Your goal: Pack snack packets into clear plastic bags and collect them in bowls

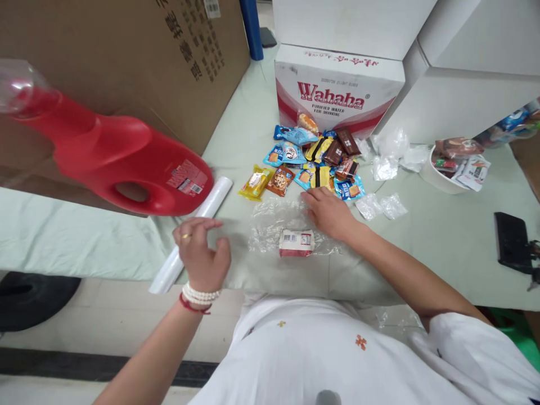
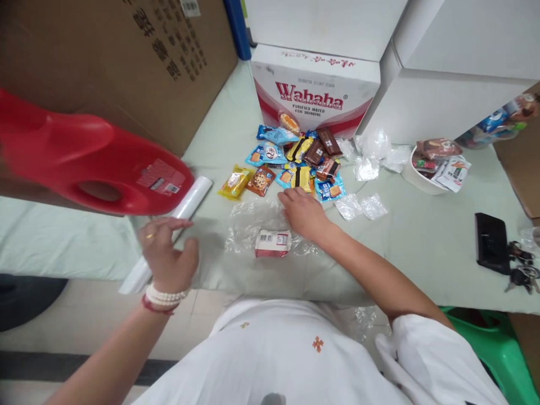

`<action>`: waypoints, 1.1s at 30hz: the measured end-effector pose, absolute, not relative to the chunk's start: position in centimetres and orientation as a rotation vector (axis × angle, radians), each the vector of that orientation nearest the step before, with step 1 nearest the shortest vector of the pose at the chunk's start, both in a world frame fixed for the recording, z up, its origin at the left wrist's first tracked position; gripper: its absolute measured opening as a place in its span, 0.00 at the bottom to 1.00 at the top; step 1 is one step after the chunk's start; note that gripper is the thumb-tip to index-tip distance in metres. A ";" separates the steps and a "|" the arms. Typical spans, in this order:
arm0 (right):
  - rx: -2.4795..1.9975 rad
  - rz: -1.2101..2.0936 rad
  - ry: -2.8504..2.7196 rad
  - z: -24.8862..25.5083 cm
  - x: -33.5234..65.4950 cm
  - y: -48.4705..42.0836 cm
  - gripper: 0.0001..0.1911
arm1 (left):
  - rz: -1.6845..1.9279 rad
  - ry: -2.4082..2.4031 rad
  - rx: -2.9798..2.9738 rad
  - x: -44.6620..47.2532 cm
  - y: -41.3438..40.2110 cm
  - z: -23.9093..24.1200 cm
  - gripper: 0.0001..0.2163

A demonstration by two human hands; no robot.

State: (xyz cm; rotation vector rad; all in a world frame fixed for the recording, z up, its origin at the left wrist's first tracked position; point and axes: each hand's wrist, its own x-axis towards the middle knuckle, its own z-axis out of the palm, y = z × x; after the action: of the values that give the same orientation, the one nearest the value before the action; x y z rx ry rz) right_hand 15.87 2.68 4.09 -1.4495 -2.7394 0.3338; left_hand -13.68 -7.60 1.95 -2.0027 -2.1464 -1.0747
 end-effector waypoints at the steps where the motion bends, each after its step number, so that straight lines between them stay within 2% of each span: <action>1: -1.433 0.361 -2.764 3.6 15.0 3.1 0.25 | -1.106 -2.051 -2.009 -12.9 -8.5 2.5 0.12; 4: -1.550 0.382 -2.791 2.2 12.7 4.2 0.31 | -0.964 -1.752 -2.568 -9.5 -9.9 2.6 0.18; 7: -1.718 0.460 -2.756 1.9 11.9 5.0 0.27 | -0.581 -1.689 -2.869 -6.4 -9.4 0.8 0.22; 11: -1.598 0.617 -2.749 3.5 12.8 5.1 0.15 | -0.400 -1.680 -2.861 -5.3 -8.7 -1.1 0.21; 15: -1.328 0.425 -2.789 5.7 14.0 2.2 0.12 | -0.393 -1.607 -2.797 -5.2 -9.0 -1.1 0.19; 18: -1.195 0.479 -2.983 5.9 14.3 -1.3 0.14 | -0.392 -1.672 -2.792 -4.7 -8.9 -1.0 0.17; 21: -1.110 0.566 -3.084 4.5 14.4 -4.2 0.22 | -0.550 -1.797 -2.887 -5.3 -8.9 -1.3 0.14; 24: -1.112 0.580 -3.072 2.4 14.6 -5.9 0.28 | -1.136 -1.904 -3.000 -7.9 -9.1 -1.6 0.14; 26: -1.109 0.572 -3.061 1.4 14.7 -6.5 0.27 | -1.688 -2.142 -2.660 -9.9 -9.0 -1.7 0.11; 28: -1.107 0.552 -3.058 0.9 14.6 -6.9 0.26 | -2.028 -2.418 -1.979 -11.3 -8.4 -1.6 0.10; 30: -1.104 0.544 -3.058 1.0 14.3 -7.0 0.26 | -1.988 -2.598 -1.536 -11.5 -7.3 -1.4 0.13; 33: -1.119 0.588 -3.045 1.6 14.0 -6.9 0.26 | -1.464 -2.754 -1.726 -10.2 -6.1 -0.8 0.16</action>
State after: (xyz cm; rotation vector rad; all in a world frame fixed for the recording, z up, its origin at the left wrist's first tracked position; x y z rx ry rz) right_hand 14.04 -6.93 1.64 -1.1189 -3.0453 0.5878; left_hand -10.23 -6.06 -0.82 -1.7264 -2.7540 -1.4642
